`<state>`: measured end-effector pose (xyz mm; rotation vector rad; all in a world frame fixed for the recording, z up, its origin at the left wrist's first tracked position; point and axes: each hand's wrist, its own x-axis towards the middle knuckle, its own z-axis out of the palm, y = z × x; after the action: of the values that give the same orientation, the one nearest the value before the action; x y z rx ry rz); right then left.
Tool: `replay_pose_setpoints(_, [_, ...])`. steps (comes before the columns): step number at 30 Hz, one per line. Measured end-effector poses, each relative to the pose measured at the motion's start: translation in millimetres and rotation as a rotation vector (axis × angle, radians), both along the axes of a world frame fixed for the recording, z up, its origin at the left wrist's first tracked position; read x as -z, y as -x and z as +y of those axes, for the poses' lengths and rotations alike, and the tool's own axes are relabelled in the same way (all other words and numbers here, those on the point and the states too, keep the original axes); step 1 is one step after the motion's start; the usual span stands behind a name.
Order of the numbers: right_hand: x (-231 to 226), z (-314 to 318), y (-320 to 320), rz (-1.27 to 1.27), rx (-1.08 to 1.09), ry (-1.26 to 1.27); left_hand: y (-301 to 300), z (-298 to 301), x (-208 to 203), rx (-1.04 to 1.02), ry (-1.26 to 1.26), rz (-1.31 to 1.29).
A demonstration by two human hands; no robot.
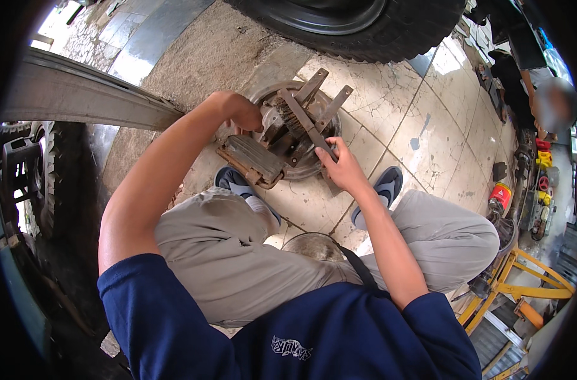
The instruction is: The person sits on the floor and uses a wire brush to clean a brake drum and brake shoes. They scrub the inner and outer surfaces of the drum and the friction material of the shoes, then place the cleaned shoes into the brake backing plate assembly.
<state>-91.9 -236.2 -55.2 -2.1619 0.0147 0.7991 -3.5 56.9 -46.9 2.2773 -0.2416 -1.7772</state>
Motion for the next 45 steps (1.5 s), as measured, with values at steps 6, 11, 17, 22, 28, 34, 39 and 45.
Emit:
replay_pose_setpoints(6, [18,-4,15,-0.23,0.045,-0.063,22,3,9,-0.427,0.292,0.331])
replay_pose_setpoints(11, [9,-19,31,-0.288,0.142,-0.049,45,-15,-5,-0.466,0.309,0.076])
replay_pose_setpoints(17, [21,-19,45,-0.58,-0.041,-0.15,56,24,123,-0.066,0.423,-0.467])
replay_pose_setpoints(22, [9,-28,38,-0.146,0.044,-0.322,44,-21,50,-0.277,0.309,-0.245])
replay_pose_setpoints(28, [15,-27,38,-0.098,-0.023,-0.22,37,-15,45,-0.165,0.312,-0.242])
replay_pose_setpoints(34, [11,-16,53,-0.344,-0.159,-0.159,13,-13,34,-0.052,0.263,-0.21])
replay_pose_setpoints(39, [15,-11,63,-0.434,-0.129,-0.106,-2,-13,13,-0.095,0.23,-0.196])
replay_pose_setpoints(45, [17,1,66,-0.49,-0.136,-0.008,-10,1,-4,-0.242,0.269,-0.076])
